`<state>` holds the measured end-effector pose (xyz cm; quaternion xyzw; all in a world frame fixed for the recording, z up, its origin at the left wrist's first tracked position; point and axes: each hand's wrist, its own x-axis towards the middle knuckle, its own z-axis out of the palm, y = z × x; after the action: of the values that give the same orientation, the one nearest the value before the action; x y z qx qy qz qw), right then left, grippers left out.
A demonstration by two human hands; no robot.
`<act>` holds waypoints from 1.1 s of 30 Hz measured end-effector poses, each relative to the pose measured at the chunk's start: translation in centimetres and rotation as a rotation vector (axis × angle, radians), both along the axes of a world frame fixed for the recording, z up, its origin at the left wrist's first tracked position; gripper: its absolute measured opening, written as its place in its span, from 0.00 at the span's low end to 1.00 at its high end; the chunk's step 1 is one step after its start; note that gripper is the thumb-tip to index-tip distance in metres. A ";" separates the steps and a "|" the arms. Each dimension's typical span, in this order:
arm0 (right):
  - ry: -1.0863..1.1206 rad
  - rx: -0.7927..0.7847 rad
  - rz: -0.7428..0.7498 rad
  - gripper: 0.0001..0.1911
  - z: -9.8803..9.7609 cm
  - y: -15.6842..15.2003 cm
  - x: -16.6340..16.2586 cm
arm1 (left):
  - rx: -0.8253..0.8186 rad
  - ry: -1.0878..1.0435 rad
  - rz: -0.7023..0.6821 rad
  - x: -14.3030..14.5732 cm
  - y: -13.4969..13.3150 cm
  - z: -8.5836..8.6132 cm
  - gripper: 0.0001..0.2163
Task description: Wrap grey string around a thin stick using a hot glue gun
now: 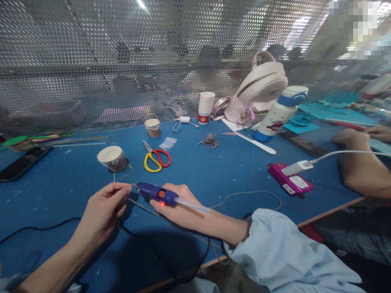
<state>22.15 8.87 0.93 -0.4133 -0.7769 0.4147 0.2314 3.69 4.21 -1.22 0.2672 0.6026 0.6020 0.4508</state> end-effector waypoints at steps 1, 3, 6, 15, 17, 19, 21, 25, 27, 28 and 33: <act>-0.004 -0.005 0.008 0.12 0.0 0.0 0.0 | 0.000 0.000 -0.001 0.0 0.0 0.0 0.10; -0.004 -0.006 0.015 0.11 0.0 -0.1 0.0 | 0.000 0.002 0.001 0.0 0.0 0.0 0.10; 0.010 0.015 0.010 0.11 -0.2 0.1 0.0 | -0.003 -0.001 0.005 0.1 0.0 0.0 0.10; 0.013 0.037 -0.004 0.11 -0.2 0.0 0.1 | 0.006 -0.015 0.008 -0.1 0.1 -0.2 0.10; -0.010 0.023 0.010 0.11 0.0 -0.1 0.0 | 0.008 -0.016 0.008 -0.1 0.1 -0.2 0.10; -0.010 0.017 0.018 0.11 0.0 0.0 0.0 | 0.005 -0.016 0.008 0.0 0.1 -0.1 0.10; 0.003 0.028 0.014 0.11 0.0 0.0 0.0 | 0.003 -0.016 0.008 0.0 0.1 -0.1 0.10; 0.012 0.049 -0.005 0.12 -0.1 0.1 0.1 | -0.002 -0.008 0.012 0.0 0.1 -0.2 0.10; 0.016 0.049 -0.002 0.12 -0.1 0.1 0.1 | 0.000 -0.010 0.010 -0.1 0.1 -0.3 0.11; 0.015 0.046 0.003 0.11 -0.1 0.0 0.1 | 0.002 -0.014 0.009 -0.1 0.1 -0.3 0.11; -0.017 0.019 0.013 0.11 -0.2 -0.1 0.1 | -0.001 -0.020 0.007 -0.1 0.2 -0.2 0.11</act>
<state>22.20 8.80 0.75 -0.4096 -0.7855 0.4051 0.2262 3.64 4.44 -1.46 0.2590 0.5992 0.6059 0.4547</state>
